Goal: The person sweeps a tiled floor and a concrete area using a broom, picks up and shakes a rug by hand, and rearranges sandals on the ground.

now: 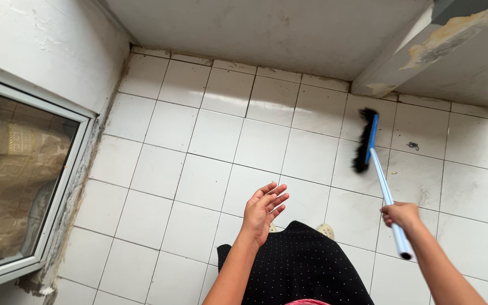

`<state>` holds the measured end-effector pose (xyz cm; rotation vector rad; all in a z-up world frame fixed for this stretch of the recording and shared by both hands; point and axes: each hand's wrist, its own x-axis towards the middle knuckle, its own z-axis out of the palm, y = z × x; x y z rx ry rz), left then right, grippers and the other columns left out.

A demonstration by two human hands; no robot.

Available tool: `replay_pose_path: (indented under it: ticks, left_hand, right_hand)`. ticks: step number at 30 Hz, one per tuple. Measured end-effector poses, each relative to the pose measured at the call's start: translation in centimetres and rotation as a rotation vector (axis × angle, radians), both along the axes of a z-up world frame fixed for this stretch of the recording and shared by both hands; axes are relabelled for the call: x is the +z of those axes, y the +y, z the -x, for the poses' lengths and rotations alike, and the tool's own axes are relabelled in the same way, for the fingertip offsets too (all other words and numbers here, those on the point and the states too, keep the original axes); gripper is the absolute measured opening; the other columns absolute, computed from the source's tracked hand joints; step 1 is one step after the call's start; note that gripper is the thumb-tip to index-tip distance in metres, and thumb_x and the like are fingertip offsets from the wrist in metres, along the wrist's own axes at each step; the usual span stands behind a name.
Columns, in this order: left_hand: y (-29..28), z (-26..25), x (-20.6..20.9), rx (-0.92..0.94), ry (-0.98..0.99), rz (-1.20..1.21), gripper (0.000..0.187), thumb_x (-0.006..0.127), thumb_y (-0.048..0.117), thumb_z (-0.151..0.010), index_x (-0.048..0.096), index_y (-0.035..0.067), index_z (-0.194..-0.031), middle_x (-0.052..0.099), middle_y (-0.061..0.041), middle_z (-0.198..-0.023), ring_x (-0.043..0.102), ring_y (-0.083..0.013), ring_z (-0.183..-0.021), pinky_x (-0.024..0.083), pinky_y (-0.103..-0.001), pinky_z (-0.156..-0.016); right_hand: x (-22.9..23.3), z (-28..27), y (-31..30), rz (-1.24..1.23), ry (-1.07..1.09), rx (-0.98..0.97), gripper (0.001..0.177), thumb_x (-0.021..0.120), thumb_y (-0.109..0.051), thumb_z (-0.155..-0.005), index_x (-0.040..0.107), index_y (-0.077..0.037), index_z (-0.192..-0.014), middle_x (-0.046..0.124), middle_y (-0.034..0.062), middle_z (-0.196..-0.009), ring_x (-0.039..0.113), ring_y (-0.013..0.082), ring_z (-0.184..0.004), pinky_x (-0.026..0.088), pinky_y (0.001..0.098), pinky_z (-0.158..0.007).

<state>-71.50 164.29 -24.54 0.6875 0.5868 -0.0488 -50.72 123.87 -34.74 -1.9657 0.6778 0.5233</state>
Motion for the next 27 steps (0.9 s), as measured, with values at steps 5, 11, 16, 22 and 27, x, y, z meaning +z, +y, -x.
replay_pose_path:
  ticks: [5, 11, 16, 22, 27]
  left_hand:
    - [0.9, -1.9, 0.0, -0.002, -0.002, 0.036, 0.036, 0.049, 0.007, -0.095, 0.055, 0.006, -0.13, 0.071, -0.012, -0.128, 0.069, -0.0222, -0.116, 0.056, -0.036, -0.096]
    - [0.8, -4.9, 0.0, 0.015, -0.025, 0.07, 0.035, 0.05, 0.008, -0.096, 0.054, 0.004, -0.13, 0.071, -0.014, -0.129, 0.069, -0.0232, -0.115, 0.055, -0.037, -0.094]
    - [2.6, -7.5, 1.3, 0.06, 0.021, -0.001, 0.035, 0.05, 0.007, -0.095, 0.054, 0.005, -0.13, 0.07, -0.013, -0.128, 0.069, -0.0231, -0.115, 0.056, -0.036, -0.095]
    - [4.0, -13.0, 3.5, 0.039, 0.048, -0.039, 0.037, 0.051, 0.008, -0.094, 0.054, 0.005, -0.131, 0.07, -0.013, -0.129, 0.068, -0.0227, -0.116, 0.055, -0.037, -0.096]
    - [2.6, -18.6, 4.8, -0.025, 0.017, -0.011, 0.038, 0.05, 0.007, -0.094, 0.054, 0.005, -0.131, 0.07, -0.013, -0.13, 0.069, -0.0227, -0.115, 0.056, -0.036, -0.095]
  right_hand:
    - [4.0, 4.1, 4.3, -0.051, 0.015, 0.121, 0.028, 0.065, 0.007, -0.088, 0.066, 0.014, -0.114, 0.057, 0.0125, -0.066, 0.046, 0.0122, -0.045, 0.036, 0.0267, -0.037]
    - [2.8, 3.8, 15.5, -0.351, 0.228, 0.379, 0.046, 0.068, -0.002, -0.087, 0.066, 0.004, -0.133, 0.056, 0.0069, -0.064, 0.041, 0.0078, -0.04, 0.03, 0.0241, -0.033]
    - [-1.0, -0.3, 26.2, -0.549, 0.394, 0.376, 0.034, 0.065, -0.003, -0.092, 0.064, 0.005, -0.126, 0.06, 0.0066, -0.066, 0.043, 0.0049, -0.042, 0.034, 0.0194, -0.035]
    - [-1.8, -7.9, 16.5, -0.379, 0.283, 0.245, 0.02, 0.064, -0.004, -0.091, 0.067, -0.002, -0.111, 0.057, 0.0059, -0.062, 0.04, 0.0068, -0.04, 0.032, 0.023, -0.033]
    - [2.4, -12.7, -2.8, -0.455, 0.301, 0.01, 0.015, 0.06, -0.013, -0.097, 0.052, -0.001, -0.096, 0.043, -0.0019, -0.06, 0.031, 0.003, -0.04, 0.025, 0.0203, -0.031]
